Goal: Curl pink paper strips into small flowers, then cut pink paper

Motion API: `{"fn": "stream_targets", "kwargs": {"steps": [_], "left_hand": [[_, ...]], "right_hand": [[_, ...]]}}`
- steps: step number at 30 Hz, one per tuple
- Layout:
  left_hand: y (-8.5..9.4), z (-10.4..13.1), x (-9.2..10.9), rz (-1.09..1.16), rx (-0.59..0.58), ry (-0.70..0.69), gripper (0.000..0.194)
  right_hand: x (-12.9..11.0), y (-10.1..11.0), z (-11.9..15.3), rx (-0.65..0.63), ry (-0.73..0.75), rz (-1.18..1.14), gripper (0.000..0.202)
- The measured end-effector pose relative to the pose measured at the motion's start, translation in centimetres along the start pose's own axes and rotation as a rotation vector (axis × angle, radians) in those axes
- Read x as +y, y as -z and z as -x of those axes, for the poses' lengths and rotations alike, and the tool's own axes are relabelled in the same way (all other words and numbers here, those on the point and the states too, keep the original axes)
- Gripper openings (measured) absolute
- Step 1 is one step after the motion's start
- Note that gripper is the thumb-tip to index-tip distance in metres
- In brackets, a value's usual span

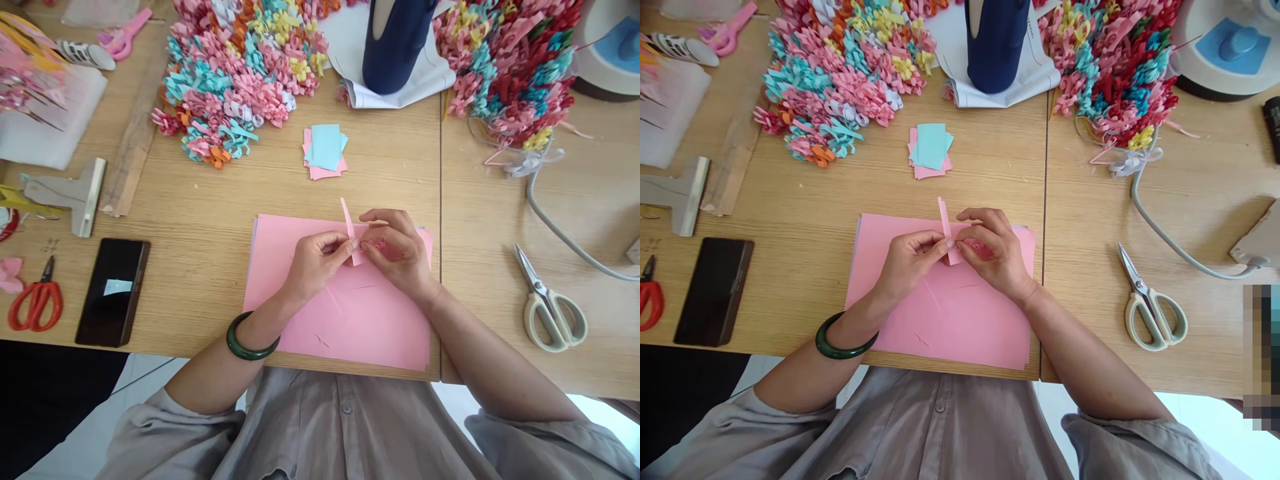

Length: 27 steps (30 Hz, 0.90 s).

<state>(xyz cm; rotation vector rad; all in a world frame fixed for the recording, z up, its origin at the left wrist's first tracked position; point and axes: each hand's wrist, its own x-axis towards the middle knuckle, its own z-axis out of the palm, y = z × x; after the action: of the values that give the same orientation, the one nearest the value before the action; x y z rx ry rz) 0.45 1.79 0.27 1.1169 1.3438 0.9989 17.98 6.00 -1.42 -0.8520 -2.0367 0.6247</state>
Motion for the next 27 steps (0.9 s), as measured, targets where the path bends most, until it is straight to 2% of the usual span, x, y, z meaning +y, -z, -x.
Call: {"fn": "stream_targets", "kwargs": {"steps": [5, 10, 14, 22, 24, 27], "left_hand": [[-0.1, -0.03, -0.33, 0.054, -0.001, -0.007, 0.016], [-0.3, 0.14, -0.27, 0.058, 0.028, -0.02, 0.015], [-0.42, 0.28, -0.47, 0.068, 0.056, -0.009, 0.015], [-0.3, 0.06, -0.75, 0.184, 0.029, 0.026, 0.014], [-0.25, 0.06, -0.59, 0.171, 0.021, 0.012, 0.015], [-0.27, 0.13, -0.4, 0.134, 0.017, -0.024, 0.028]], "right_hand": [[-0.07, 0.06, -0.07, 0.002, -0.058, -0.02, 0.005], [-0.1, 0.09, 0.02, -0.017, -0.118, -0.018, 0.008], [-0.09, 0.06, 0.09, -0.035, -0.108, -0.005, 0.007], [0.05, 0.12, 0.1, -0.047, -0.083, 0.002, 0.006], [0.06, 0.1, 0.08, -0.042, -0.078, 0.0, 0.005], [0.05, 0.03, 0.07, -0.041, -0.073, -0.004, 0.005]]}}
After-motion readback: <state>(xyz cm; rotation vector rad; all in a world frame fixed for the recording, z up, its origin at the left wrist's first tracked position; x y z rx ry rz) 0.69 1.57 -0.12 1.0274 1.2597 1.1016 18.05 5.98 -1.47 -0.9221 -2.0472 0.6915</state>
